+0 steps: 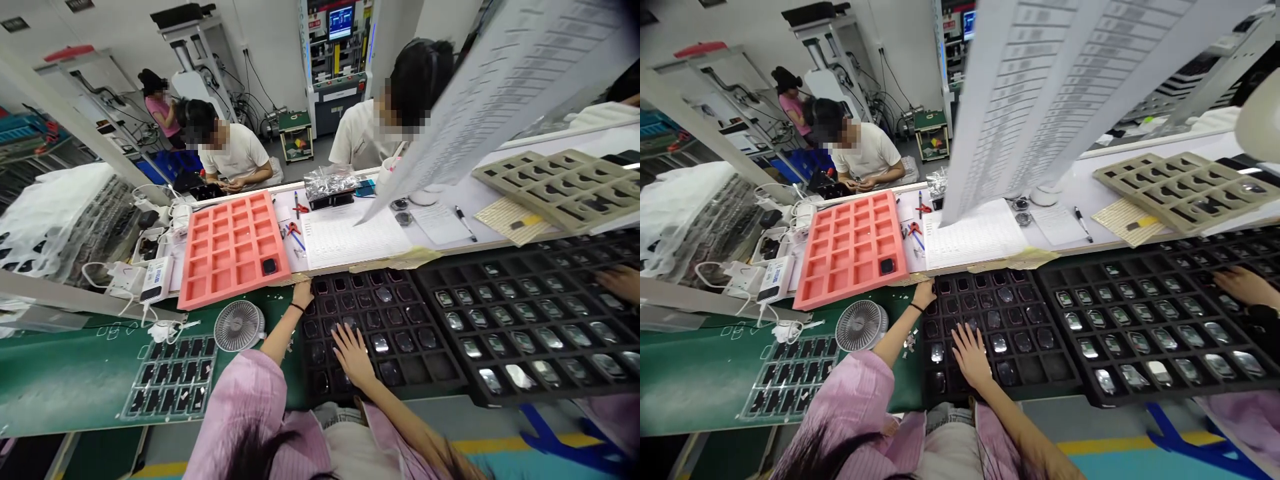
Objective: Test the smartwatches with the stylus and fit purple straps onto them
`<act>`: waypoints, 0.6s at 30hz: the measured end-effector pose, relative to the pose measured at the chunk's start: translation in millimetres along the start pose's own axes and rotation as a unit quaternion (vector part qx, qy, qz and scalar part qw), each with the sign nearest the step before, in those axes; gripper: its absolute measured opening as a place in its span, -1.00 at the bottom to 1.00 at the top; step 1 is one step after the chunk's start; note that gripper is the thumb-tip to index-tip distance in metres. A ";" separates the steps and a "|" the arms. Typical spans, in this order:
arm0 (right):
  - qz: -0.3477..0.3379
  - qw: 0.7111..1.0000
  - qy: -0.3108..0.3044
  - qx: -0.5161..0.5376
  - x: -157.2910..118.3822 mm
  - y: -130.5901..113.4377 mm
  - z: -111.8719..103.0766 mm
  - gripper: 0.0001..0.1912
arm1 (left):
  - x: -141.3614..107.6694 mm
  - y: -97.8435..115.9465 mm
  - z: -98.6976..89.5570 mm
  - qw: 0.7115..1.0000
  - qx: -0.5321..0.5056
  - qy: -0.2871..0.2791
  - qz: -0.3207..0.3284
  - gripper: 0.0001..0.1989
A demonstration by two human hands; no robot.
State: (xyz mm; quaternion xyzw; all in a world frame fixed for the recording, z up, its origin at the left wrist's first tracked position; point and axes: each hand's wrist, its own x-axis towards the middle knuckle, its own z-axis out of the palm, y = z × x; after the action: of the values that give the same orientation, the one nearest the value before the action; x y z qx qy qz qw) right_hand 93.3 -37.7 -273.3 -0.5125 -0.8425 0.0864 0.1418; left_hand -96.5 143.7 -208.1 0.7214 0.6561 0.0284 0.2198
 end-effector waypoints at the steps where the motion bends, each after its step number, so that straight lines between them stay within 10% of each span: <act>1: -0.005 1.000 -0.003 0.012 0.4 1.9 -3.5 -0.46 | -1.8 4.5 0.4 1.000 -0.006 0.007 0.008 -0.57; 18: 0.047 0.992 0.048 0.109 6.4 80.6 -40.8 -0.56 | 24.2 48.2 -26.0 0.992 0.031 -0.027 0.119 -0.71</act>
State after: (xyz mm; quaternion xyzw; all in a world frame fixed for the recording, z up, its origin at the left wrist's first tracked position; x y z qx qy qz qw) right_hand 171.6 5.1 -257.2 -0.5370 -0.7950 0.1592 0.2328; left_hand -56.7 172.1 -173.5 0.8012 0.5602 0.0149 0.2099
